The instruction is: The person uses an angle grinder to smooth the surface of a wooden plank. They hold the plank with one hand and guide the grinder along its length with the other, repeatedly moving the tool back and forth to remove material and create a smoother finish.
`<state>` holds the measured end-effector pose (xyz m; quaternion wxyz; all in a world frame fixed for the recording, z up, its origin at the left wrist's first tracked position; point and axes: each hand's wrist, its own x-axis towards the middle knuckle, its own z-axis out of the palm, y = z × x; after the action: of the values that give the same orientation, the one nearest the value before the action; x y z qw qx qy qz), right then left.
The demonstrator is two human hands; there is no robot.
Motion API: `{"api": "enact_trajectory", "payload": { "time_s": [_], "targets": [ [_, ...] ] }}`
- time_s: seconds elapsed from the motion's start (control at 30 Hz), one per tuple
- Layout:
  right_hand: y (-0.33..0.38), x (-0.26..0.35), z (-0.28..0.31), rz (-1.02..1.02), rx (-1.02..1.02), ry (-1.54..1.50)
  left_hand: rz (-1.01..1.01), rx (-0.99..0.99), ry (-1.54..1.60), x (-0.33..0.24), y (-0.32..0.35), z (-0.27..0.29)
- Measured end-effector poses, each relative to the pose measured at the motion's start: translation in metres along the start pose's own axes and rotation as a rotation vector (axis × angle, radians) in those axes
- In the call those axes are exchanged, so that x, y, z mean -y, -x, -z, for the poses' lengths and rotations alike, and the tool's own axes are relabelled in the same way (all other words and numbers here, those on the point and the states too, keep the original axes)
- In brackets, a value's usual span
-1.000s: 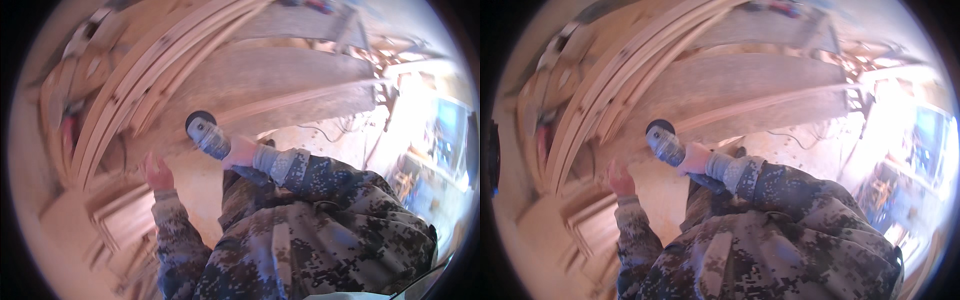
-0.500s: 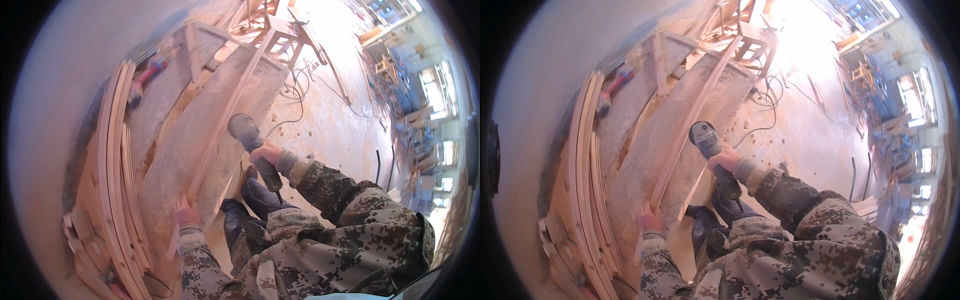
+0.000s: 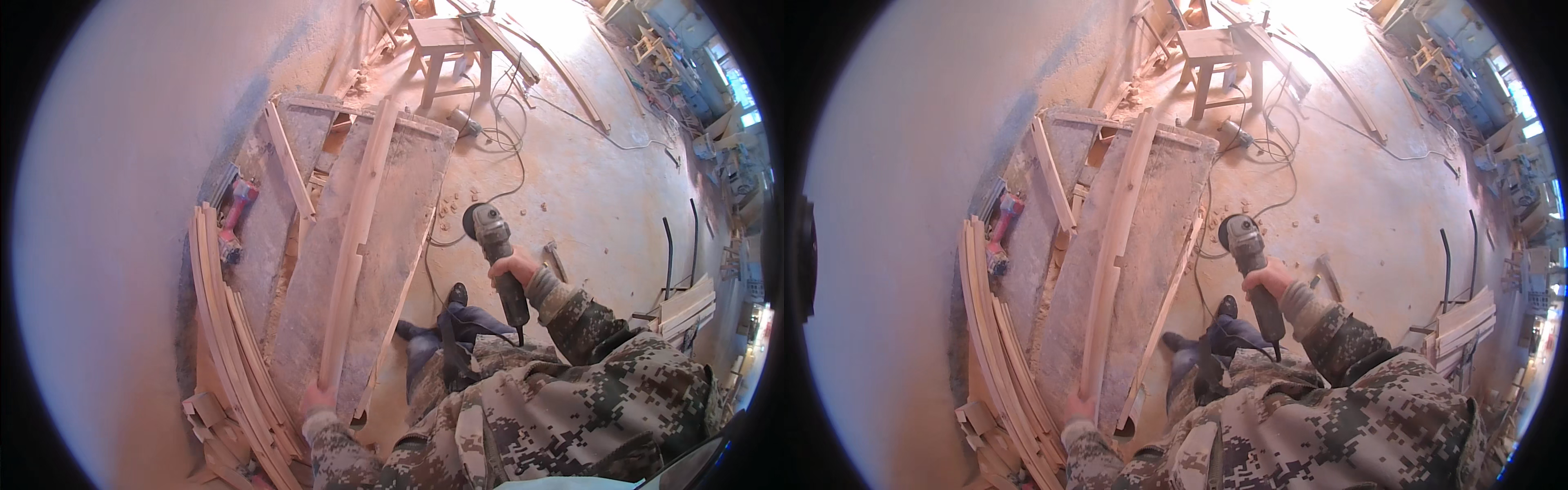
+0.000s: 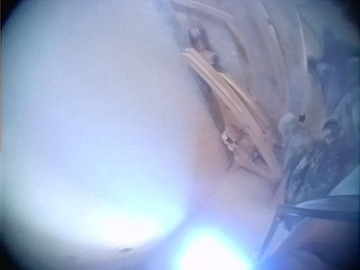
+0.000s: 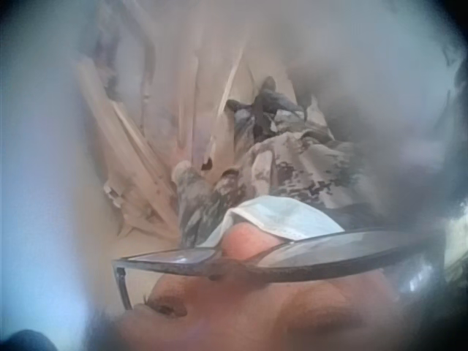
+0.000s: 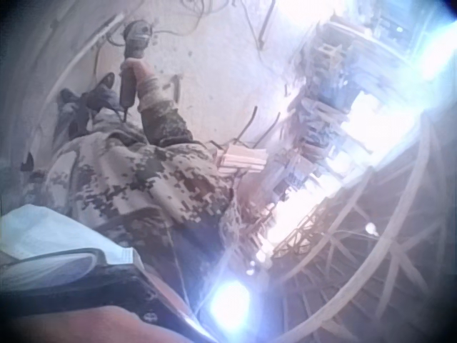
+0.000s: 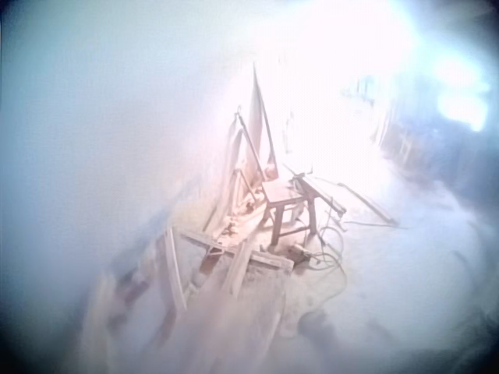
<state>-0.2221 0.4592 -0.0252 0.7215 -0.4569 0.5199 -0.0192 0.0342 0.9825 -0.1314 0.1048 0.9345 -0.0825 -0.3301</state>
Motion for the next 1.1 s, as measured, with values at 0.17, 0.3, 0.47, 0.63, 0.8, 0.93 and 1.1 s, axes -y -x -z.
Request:
{"api": "enact_trajectory", "payload": {
  "time_s": [0.17, 0.3, 0.47, 0.63, 0.8, 0.93, 1.1],
  "targets": [
    [-0.043, 0.059, 0.021, 0.078, 0.012, -0.095, -0.216, -0.103, 0.066, -0.154, -0.088, -0.029],
    [-0.078, 0.089, 0.030, 0.099, 0.018, -0.049, -0.396, -0.182, 0.064, -0.260, -0.132, -0.045],
    [-0.111, 0.122, 0.020, 0.108, -0.021, 0.110, -0.446, -0.229, 0.032, -0.342, -0.190, -0.050],
    [-0.145, 0.160, -0.023, 0.167, -0.085, 0.145, -0.485, -0.182, -0.083, -0.319, -0.196, -0.051],
    [-0.175, 0.201, -0.052, 0.173, -0.109, 0.321, -0.491, -0.194, 0.012, -0.300, -0.202, -0.055],
    [-0.220, 0.256, -0.057, 0.140, -0.097, 0.447, -0.591, -0.257, -0.015, -0.310, -0.226, -0.041],
    [-0.261, 0.291, -0.050, 0.159, 0.124, 0.494, -0.501, -0.126, 0.001, -0.314, -0.240, -0.030]
  ]
}}
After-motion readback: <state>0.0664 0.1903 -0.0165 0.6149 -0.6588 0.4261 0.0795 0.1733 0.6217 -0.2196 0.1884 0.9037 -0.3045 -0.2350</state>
